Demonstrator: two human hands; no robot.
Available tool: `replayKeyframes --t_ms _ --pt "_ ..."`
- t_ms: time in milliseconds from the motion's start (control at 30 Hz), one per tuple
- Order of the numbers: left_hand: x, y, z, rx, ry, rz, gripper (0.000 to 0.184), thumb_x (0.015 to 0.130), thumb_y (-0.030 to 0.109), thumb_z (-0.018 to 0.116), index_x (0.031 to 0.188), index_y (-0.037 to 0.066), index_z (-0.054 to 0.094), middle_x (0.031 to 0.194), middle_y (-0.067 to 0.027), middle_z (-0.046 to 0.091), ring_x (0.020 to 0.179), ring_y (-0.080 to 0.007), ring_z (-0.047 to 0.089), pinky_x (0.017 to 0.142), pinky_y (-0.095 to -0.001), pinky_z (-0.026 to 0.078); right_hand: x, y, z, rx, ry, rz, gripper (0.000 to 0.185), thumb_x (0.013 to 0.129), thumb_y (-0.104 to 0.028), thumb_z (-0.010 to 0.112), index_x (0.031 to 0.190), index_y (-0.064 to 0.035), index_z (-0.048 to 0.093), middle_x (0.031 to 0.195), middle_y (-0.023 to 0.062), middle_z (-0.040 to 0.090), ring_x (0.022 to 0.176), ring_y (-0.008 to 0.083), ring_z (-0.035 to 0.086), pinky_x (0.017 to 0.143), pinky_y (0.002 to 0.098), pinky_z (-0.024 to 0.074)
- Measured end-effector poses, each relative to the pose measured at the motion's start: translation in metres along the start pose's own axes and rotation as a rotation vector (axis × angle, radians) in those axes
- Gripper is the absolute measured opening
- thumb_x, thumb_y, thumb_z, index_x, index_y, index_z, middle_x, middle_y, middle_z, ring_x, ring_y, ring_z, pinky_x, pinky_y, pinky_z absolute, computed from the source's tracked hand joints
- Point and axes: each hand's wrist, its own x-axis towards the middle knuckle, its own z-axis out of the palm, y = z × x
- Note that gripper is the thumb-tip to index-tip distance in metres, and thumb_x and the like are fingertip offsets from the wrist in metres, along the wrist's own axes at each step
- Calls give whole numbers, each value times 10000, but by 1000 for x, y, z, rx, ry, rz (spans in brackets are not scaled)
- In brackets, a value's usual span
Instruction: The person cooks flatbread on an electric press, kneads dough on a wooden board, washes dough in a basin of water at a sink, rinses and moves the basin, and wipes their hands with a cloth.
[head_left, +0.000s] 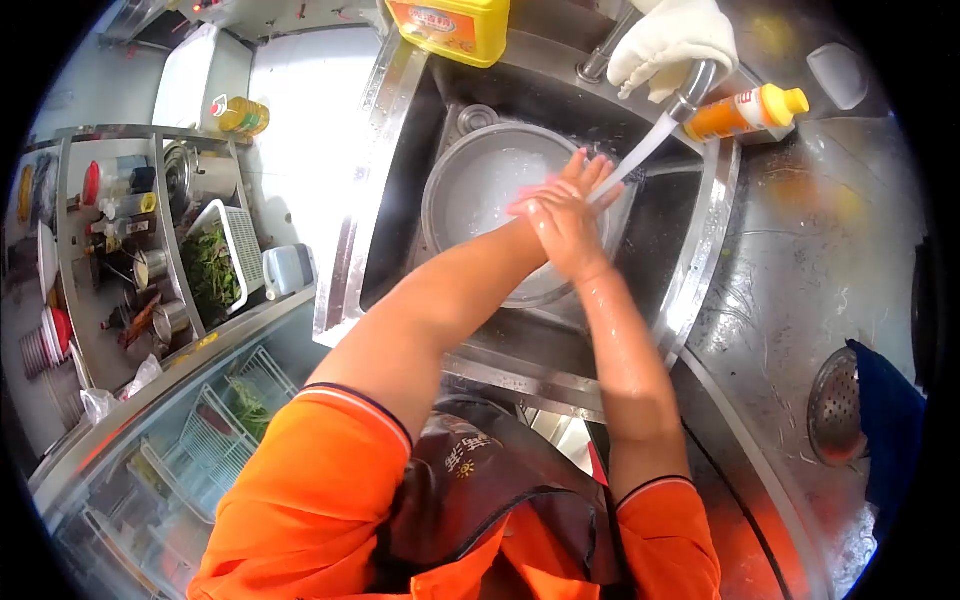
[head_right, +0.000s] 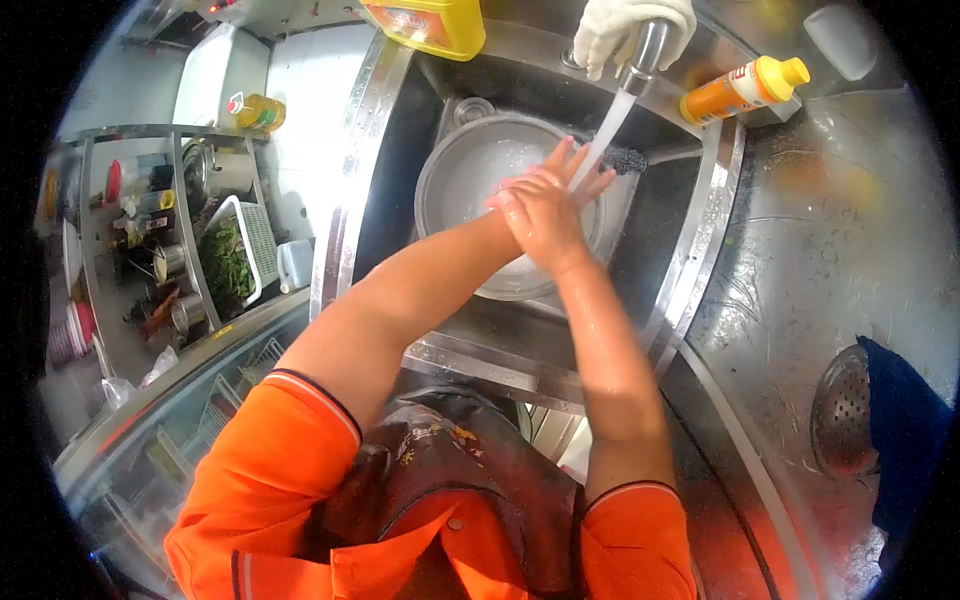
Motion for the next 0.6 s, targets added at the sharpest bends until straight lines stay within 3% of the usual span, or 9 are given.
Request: replayKeyframes --t_ms 33,133,167,267,367,467,500,567,600 --pt "-6 4 2 -357 159 -40 539 854 195 528 1384 101 514 1443 -126 480 1402 -299 367 1177 -463 240 2 15 0 -134 25 -45 282 932 -211 457 978 -97 711 1063 115 692 1076 338 607 1025 483 391" --pt "-3 -6 -45 -104 -206 207 462 852 150 525 1306 76 577 1416 -123 512 1376 -310 392 1176 -441 250 5 61 -16 -210 165 116 279 939 -223 471 1014 -75 696 1109 139 670 1072 328 599 992 469 420" --pt "0 -14 -60 -12 -178 268 390 846 119 529 1218 64 631 1358 -134 556 1308 -310 461 1138 -440 307 7 55 -19 124 296 345 269 942 -215 484 1020 -63 693 1105 141 668 1088 325 593 1002 461 423" --pt "-15 -20 -75 -565 -167 -53 295 862 83 517 1113 51 668 1242 -115 622 1205 -288 539 1074 -444 371 5 37 -31 1024 647 788 239 943 -196 515 1031 -41 674 1079 143 660 1097 307 586 1002 437 442" --pt "-19 -19 -57 -1737 -330 -933 270 915 133 502 1131 51 643 1158 -95 650 1124 -277 587 993 -436 435 -3 33 -24 1658 912 866 205 954 -236 515 966 -58 616 964 116 625 933 251 593 856 377 509" --pt "-10 -18 -56 -2512 -91 -1194 306 960 229 492 1167 36 606 1128 -105 656 1068 -257 612 957 -406 467 -12 32 -18 2237 616 733 288 990 -314 494 954 -55 615 849 78 605 791 256 602 697 345 526" --pt "-6 -23 -65 -2717 -162 -1068 370 975 301 494 1208 26 577 1148 -135 641 1051 -248 617 938 -370 482 -9 26 -20 2473 381 724 312 992 -354 489 895 -88 621 745 44 562 745 235 586 625 321 513" --pt "2 -21 -56 -2825 -255 -1018 301 979 335 503 1069 65 602 942 -83 648 823 -202 629 707 -314 491 -9 26 -9 2417 220 550 307 993 -351 490 848 -113 620 680 3 511 671 215 566 563 309 484" --pt "2 -20 -55 -2815 -275 -1025 322 988 342 493 1093 56 599 978 -91 652 867 -213 631 758 -324 498 -7 24 -7 2381 142 465 309 993 -350 490 825 -125 619 648 -18 485 634 205 556 533 303 469"
